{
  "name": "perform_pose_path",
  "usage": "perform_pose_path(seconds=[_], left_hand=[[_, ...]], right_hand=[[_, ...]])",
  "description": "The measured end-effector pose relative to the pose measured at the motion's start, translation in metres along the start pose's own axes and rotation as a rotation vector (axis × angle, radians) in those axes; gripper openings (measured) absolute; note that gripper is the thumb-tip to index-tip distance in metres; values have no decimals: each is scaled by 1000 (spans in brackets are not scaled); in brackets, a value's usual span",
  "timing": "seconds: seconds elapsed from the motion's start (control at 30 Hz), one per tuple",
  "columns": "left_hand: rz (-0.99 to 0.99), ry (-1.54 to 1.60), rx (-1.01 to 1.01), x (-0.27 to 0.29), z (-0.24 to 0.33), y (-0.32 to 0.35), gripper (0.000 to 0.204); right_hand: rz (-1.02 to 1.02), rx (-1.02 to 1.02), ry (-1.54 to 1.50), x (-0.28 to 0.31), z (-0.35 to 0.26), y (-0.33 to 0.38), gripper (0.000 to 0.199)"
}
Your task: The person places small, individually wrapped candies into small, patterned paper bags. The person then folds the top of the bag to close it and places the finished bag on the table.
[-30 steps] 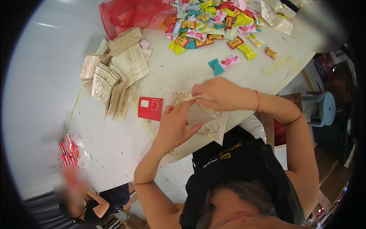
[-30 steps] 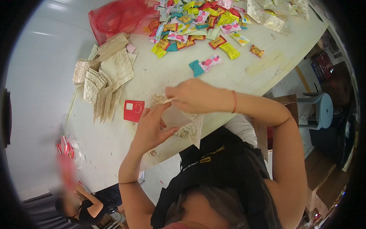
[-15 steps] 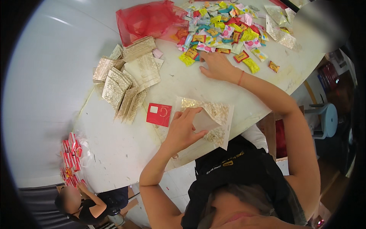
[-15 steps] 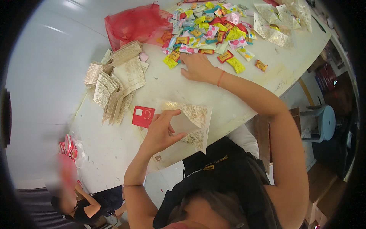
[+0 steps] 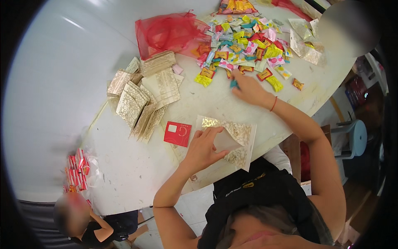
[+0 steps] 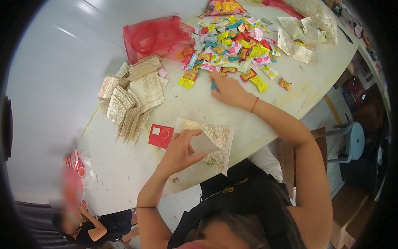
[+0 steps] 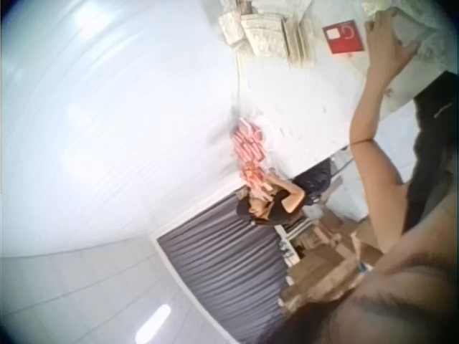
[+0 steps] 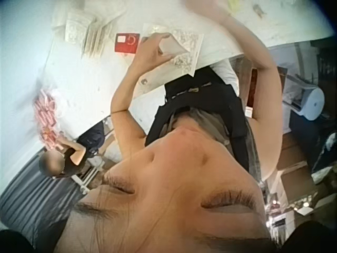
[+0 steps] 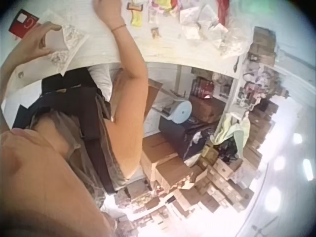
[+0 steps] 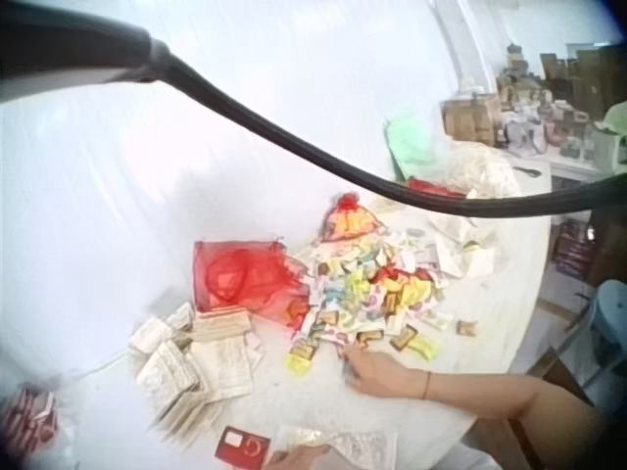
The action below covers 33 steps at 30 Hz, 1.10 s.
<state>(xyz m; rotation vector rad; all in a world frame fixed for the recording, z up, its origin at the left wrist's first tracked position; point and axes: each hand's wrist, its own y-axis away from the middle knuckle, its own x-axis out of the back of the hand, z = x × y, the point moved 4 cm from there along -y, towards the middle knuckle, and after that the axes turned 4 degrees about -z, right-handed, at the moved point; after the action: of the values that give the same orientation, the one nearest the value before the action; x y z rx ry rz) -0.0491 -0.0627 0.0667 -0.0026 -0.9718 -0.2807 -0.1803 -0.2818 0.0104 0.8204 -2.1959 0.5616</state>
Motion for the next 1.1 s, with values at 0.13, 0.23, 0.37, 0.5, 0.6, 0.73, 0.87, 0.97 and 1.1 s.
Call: perform_pose_path(seconds=[0.13, 0.23, 0.37, 0.5, 0.6, 0.73, 0.87, 0.97, 1.1], left_hand=[[6, 9, -2, 2, 2, 0, 63], [7, 23, -6, 2, 3, -2, 64], [16, 22, 18, 0, 0, -1, 66], [8, 19, 13, 3, 3, 0, 61], [-4, 7, 1, 3, 3, -1, 62], [20, 20, -8, -1, 0, -1, 63], [35, 18, -18, -2, -1, -1, 66], [28, 14, -11, 0, 1, 0, 63], [22, 17, -2, -1, 1, -1, 62]], right_hand=[[92, -79, 265, 27, 26, -20, 40], [83, -1, 351, 21, 27, -29, 50], [96, 128, 329, -4, 15, -29, 58], [194, 282, 281, -12, -2, -22, 44], [157, 320, 279, -18, -4, -27, 38], [45, 335, 250, -20, -6, -36, 36], [-47, 521, 285, -20, -13, -32, 33], [-117, 607, 216, -18, -12, -25, 32], [-111, 628, 121, -15, -8, -23, 27]])
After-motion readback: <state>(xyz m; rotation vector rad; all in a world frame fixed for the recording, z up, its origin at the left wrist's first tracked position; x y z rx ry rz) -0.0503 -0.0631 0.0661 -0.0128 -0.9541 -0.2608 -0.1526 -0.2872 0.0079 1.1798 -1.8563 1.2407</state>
